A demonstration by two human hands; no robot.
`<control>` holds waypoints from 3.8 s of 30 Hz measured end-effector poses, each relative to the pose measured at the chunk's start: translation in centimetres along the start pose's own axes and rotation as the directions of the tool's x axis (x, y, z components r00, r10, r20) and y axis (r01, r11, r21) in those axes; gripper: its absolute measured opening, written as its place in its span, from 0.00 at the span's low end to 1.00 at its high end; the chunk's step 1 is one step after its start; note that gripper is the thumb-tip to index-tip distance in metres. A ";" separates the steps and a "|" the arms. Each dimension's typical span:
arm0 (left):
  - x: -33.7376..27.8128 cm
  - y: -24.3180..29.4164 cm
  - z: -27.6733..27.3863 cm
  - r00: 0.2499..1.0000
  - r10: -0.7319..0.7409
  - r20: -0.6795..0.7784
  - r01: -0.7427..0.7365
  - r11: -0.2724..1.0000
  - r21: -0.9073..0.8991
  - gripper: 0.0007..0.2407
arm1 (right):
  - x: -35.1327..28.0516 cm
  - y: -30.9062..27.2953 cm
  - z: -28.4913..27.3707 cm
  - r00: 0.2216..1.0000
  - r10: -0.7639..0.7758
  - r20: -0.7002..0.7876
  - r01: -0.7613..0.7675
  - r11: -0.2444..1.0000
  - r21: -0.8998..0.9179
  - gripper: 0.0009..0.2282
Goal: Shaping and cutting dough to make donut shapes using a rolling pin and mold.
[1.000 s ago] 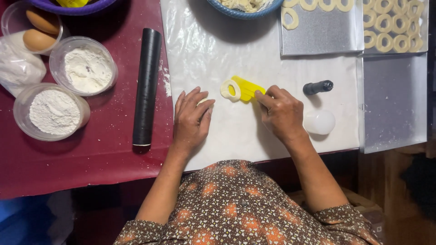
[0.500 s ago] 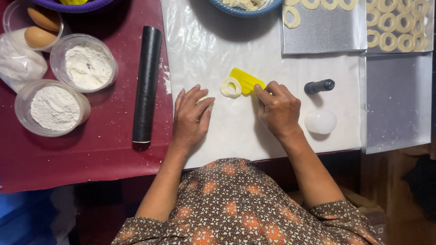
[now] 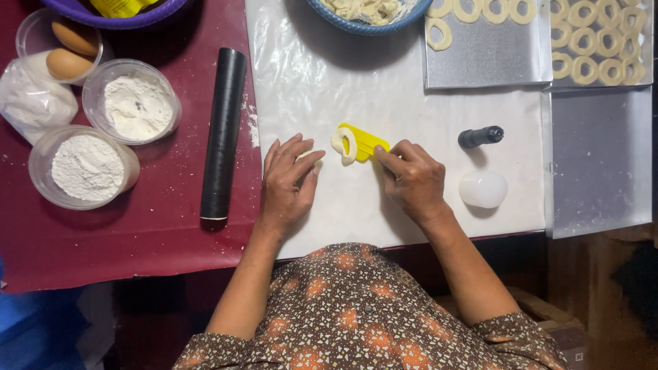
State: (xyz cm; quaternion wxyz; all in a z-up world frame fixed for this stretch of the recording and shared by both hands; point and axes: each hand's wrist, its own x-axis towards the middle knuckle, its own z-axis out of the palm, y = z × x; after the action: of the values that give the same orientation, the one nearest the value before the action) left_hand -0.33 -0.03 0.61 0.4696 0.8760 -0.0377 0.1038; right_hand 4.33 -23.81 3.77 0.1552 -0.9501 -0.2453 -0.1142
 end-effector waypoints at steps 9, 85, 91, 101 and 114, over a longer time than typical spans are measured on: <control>-0.2 -1.1 0.3 0.993 0.086 -0.077 -0.091 0.994 -0.067 0.10 | -0.2 0.2 -0.5 0.983 0.170 0.070 -0.182 0.952 0.246 0.09; 27.7 7.3 22.9 0.962 -0.209 0.174 0.188 0.973 0.130 0.07 | 7.4 24.9 -4.8 0.971 0.224 -0.083 -0.226 0.974 -0.010 0.08; 27.4 7.8 22.7 0.981 -0.133 0.144 0.097 0.967 0.236 0.06 | 7.8 24.8 -4.8 0.972 0.220 -0.084 -0.221 0.975 -0.002 0.07; 27.0 6.9 23.0 0.992 -0.028 0.123 -0.012 0.951 0.308 0.07 | 7.9 25.3 -4.1 0.976 0.207 -0.072 -0.210 0.977 -0.035 0.08; 27.5 6.4 22.7 0.987 -0.041 0.154 -0.017 0.934 0.357 0.07 | 7.6 25.8 -4.6 0.971 0.222 -0.092 -0.229 0.970 -0.078 0.08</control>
State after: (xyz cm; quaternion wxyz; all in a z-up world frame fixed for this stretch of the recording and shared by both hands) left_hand 28.77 -21.58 -0.35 0.2989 0.9523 -0.0504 0.0358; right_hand 23.06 -43.61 4.13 0.1350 -0.9722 -0.1239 -0.1459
